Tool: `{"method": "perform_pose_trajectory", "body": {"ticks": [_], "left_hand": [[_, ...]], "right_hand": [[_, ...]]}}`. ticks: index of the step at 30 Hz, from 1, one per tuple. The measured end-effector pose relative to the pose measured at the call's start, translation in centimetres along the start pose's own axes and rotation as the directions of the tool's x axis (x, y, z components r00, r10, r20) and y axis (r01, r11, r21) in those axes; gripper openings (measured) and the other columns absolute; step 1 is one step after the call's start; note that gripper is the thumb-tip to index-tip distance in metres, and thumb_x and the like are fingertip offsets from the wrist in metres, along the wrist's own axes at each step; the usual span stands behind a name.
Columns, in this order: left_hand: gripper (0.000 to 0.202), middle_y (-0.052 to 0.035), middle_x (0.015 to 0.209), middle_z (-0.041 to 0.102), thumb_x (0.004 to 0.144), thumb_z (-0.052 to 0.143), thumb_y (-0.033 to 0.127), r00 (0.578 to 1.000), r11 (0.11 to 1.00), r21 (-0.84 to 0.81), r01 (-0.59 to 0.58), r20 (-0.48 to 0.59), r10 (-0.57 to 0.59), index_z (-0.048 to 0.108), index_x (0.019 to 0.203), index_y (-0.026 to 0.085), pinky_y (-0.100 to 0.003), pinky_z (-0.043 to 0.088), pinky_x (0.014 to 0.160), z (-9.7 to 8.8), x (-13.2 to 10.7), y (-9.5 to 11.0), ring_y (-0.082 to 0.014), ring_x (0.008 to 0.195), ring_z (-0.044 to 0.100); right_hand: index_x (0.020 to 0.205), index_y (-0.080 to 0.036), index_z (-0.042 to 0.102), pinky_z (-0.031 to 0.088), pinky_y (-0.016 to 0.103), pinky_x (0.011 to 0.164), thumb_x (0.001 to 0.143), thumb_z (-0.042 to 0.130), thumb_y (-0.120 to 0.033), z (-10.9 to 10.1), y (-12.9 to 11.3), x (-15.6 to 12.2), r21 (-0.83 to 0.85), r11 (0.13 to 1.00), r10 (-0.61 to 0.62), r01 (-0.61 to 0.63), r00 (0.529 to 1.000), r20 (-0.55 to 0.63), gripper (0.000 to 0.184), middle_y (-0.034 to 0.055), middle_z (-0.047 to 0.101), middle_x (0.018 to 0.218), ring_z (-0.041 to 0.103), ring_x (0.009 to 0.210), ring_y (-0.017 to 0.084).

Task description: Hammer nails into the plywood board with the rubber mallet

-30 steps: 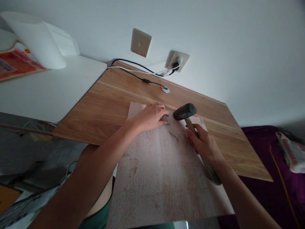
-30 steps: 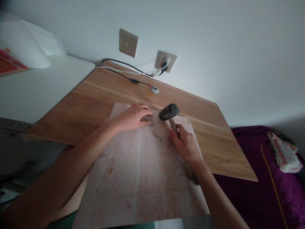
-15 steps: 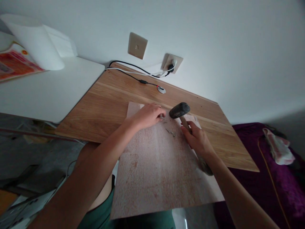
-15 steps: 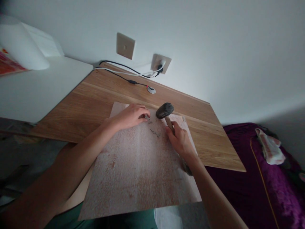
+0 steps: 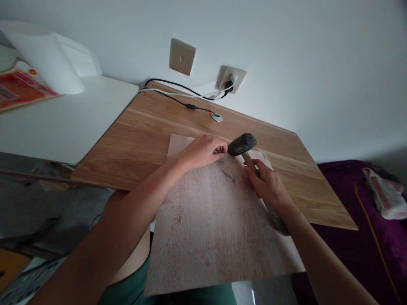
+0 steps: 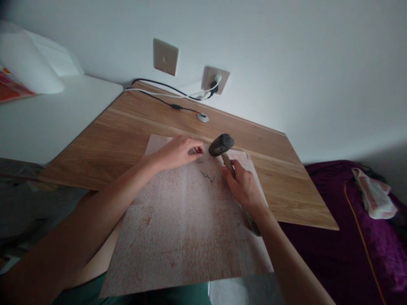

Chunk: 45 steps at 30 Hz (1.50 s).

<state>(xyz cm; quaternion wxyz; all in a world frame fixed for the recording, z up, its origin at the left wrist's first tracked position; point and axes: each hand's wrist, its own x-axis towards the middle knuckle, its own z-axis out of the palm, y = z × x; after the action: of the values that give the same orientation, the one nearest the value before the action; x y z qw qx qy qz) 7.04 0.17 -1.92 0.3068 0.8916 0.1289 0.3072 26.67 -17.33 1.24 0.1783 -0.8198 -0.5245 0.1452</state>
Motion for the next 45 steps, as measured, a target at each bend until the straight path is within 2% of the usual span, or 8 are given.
{"method": "perform_pose_trajectory", "body": {"ticks": [4, 12, 25, 33, 38, 45], "left_hand": [[0.009, -0.0043, 0.09, 0.082, 0.093, 0.073, 0.01, 0.999, 0.999, 0.025, 0.026, -0.035, -0.025, 0.076, 0.091, 0.018, -0.03, 0.049, 0.079, -0.03, 0.23, -0.19, -0.0185, 0.085, 0.075], [0.01, -0.0022, 0.086, 0.08, 0.091, 0.074, 0.008, 1.0, 0.998, 0.056, -0.014, -0.007, 0.014, 0.075, 0.089, 0.018, -0.028, 0.047, 0.075, 0.23, 0.39, -0.25, -0.0167, 0.081, 0.074], [0.008, -0.0034, 0.086, 0.08, 0.094, 0.076, 0.014, 0.999, 0.989, 0.149, 0.011, -0.051, -0.004, 0.074, 0.087, 0.018, -0.03, 0.048, 0.077, 0.37, 0.6, -0.24, -0.0182, 0.083, 0.075], [0.008, -0.0031, 0.087, 0.081, 0.095, 0.076, 0.015, 0.998, 0.984, 0.179, -0.024, -0.049, 0.033, 0.074, 0.089, 0.018, -0.031, 0.049, 0.08, 0.42, 0.58, -0.21, -0.0184, 0.084, 0.075], [0.011, -0.0018, 0.085, 0.08, 0.092, 0.073, 0.008, 0.999, 0.982, 0.183, -0.037, 0.003, 0.037, 0.075, 0.088, 0.019, -0.03, 0.048, 0.078, 0.31, 0.49, -0.23, -0.0175, 0.08, 0.074], [0.012, -0.0029, 0.086, 0.079, 0.092, 0.071, 0.008, 0.997, 0.975, 0.211, -0.071, 0.028, 0.066, 0.074, 0.09, 0.019, -0.031, 0.05, 0.082, 0.18, 0.42, 0.06, -0.0188, 0.084, 0.075]], "right_hand": [[0.121, -0.016, 0.065, 0.041, 0.03, 0.058, 0.097, 0.047, -0.062, 0.07, 0.09, 0.09, 0.003, 1.0, 0.009, -0.009, 1.0, -0.008, 0.054, 0.0027, 0.063, 0.062, 0.056, 0.049, 0.019], [0.116, -0.018, 0.064, 0.039, 0.029, 0.058, 0.097, 0.048, -0.06, 0.11, 0.37, 0.14, 0.018, 1.0, 0.006, -0.006, 1.0, -0.013, 0.049, 0.0022, 0.063, 0.064, 0.054, 0.049, 0.017], [0.115, -0.019, 0.064, 0.04, 0.029, 0.056, 0.097, 0.049, -0.058, 0.0, 0.31, 0.25, 0.022, 1.0, 0.009, -0.009, 1.0, 0.005, 0.046, 0.0013, 0.061, 0.062, 0.055, 0.047, 0.018], [0.118, -0.019, 0.065, 0.04, 0.029, 0.057, 0.099, 0.049, -0.056, 0.01, 0.5, 0.21, 0.013, 1.0, -0.013, 0.013, 1.0, 0.006, 0.045, 0.0014, 0.063, 0.062, 0.056, 0.048, 0.018], [0.116, -0.019, 0.065, 0.041, 0.029, 0.057, 0.099, 0.05, -0.056, -0.02, 0.53, 0.22, 0.023, 1.0, -0.01, 0.01, 1.0, -0.003, 0.044, 0.0013, 0.062, 0.061, 0.055, 0.048, 0.018], [0.116, -0.019, 0.065, 0.042, 0.03, 0.057, 0.099, 0.049, -0.058, -0.06, 0.23, 0.11, 0.017, 1.0, 0.018, -0.018, 1.0, 0.008, 0.046, 0.0014, 0.062, 0.063, 0.055, 0.047, 0.017]]}}
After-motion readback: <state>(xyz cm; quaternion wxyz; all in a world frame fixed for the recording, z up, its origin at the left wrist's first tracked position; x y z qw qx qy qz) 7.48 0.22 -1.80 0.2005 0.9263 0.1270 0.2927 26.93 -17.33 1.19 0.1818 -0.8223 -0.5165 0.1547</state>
